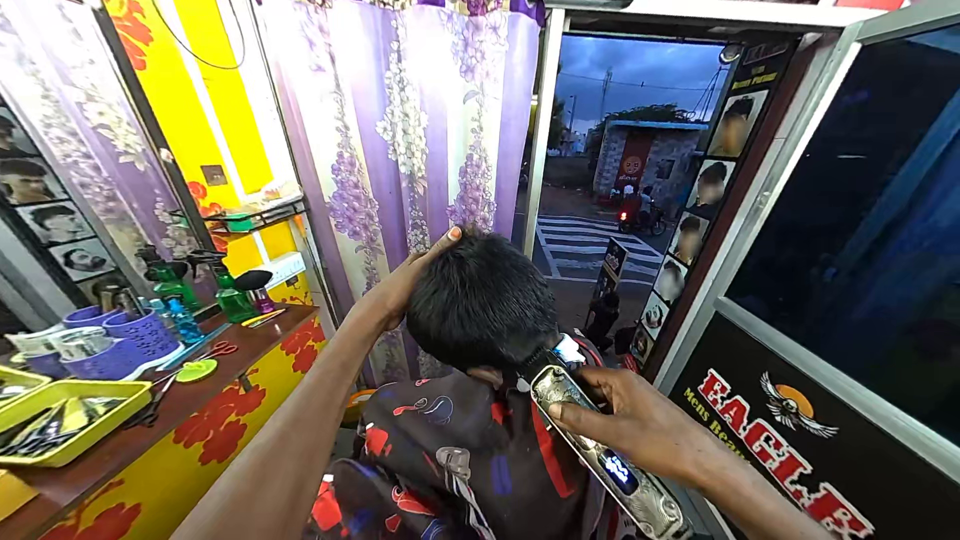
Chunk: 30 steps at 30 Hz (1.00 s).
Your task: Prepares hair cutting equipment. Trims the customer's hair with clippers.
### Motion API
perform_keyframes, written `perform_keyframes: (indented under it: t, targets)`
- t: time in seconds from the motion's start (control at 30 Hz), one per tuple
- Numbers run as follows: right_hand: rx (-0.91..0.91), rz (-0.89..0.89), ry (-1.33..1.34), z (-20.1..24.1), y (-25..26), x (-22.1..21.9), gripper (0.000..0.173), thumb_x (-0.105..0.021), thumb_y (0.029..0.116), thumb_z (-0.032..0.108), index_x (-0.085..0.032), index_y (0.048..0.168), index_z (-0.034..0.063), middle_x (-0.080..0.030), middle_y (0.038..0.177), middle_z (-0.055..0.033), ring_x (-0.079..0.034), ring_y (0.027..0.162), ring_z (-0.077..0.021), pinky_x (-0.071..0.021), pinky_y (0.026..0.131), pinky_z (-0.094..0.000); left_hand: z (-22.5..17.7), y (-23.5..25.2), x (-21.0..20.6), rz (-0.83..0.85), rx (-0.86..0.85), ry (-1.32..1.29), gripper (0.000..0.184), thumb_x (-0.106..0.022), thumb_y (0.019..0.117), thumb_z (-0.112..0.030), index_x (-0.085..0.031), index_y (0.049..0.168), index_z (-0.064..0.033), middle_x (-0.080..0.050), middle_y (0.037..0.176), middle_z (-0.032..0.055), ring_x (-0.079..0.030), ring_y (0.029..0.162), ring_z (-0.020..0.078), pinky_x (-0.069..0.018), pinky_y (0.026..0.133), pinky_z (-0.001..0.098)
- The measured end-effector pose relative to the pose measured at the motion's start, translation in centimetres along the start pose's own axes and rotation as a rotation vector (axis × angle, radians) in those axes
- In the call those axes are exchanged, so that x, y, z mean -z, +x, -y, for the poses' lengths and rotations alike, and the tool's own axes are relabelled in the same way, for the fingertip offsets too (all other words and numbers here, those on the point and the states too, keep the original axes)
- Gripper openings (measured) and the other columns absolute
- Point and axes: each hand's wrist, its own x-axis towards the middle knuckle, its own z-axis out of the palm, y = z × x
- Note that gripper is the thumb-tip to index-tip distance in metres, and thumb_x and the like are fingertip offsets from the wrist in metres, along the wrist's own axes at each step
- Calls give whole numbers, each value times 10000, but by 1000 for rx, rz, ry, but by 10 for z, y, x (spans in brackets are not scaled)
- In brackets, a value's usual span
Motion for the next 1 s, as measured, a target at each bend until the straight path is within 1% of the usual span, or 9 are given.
perform_keyframes:
  t: [0.23, 0.43, 0.7, 0.77, 0.8, 0.83, 0.9, 0.93, 1.0]
  targets:
    - [60, -103, -152, 6, -1, -16, 513, -659, 870, 642, -689, 1146, 211, -741, 966, 63, -715, 872, -75, -607, 778, -340, 1, 3, 2, -7, 15, -23, 637, -358, 987, -706, -674, 1245, -217, -729, 1106, 5, -696, 1017, 143, -586, 877, 401]
    - [91, -136, -170, 17, -4, -29, 524, -665, 871, 642, -685, 1191, 228, -750, 1004, 90, -721, 883, -48, -622, 780, -310, 5, 7, 6, 7, 23, -23, 677, -387, 966, -730, -680, 1238, -183, -731, 1113, 30, -700, 1027, 165, -585, 888, 424]
    - [141, -231, -263, 42, 0, -51, 504, -653, 870, 653, -685, 1143, 231, -732, 918, 102, -699, 813, -20, -603, 721, -290, 4, 8, 11, 31, -11, 18, 683, -398, 954, -743, -697, 1205, -182, -731, 1094, 30, -698, 1013, 159, -583, 880, 420]
    - [251, -334, -388, 45, 2, -63, 499, -646, 890, 635, -682, 1128, 198, -706, 854, 77, -677, 754, -37, -583, 668, -291, 1, 5, 10, 34, -11, 18, 667, -398, 966, -726, -696, 1186, -170, -731, 1058, 29, -701, 976, 152, -590, 850, 407]
    - [360, -410, -506, 43, 3, -70, 485, -637, 908, 608, -678, 1128, 177, -692, 833, 59, -670, 724, -63, -574, 625, -305, -1, 4, 10, 33, -15, 31, 666, -389, 971, -722, -694, 1182, -169, -730, 1046, 27, -702, 963, 148, -592, 841, 404]
    - [513, -468, -649, 40, 3, -75, 487, -636, 935, 553, -676, 1175, 130, -703, 861, 15, -685, 714, -117, -578, 588, -339, -1, 4, 10, 34, -16, 44, 677, -380, 971, -725, -690, 1188, -163, -727, 1049, 32, -700, 966, 152, -589, 846, 412]
    - [804, -459, -922, 35, 0, -77, 515, -625, 972, 462, -630, 1297, 63, -715, 950, -69, -701, 717, -207, -574, 542, -363, -1, 4, 12, 37, -9, 63, 700, -378, 967, -735, -674, 1221, -154, -718, 1086, 50, -691, 998, 168, -576, 875, 435]
    - [864, -424, -962, 31, -5, -78, 544, -622, 978, 463, -603, 1354, 71, -710, 977, -79, -695, 743, -224, -568, 561, -367, -1, 4, 12, 31, -6, 65, 710, -385, 962, -738, -673, 1219, -142, -713, 1089, 61, -687, 999, 176, -568, 878, 445]
    - [814, -420, -827, 20, -14, -86, 575, -656, 949, 486, -615, 1353, 79, -725, 998, -82, -714, 777, -216, -586, 583, -382, 1, 7, 12, 30, -11, 64, 724, -391, 954, -747, -684, 1198, -132, -715, 1084, 70, -686, 1000, 185, -564, 882, 459]
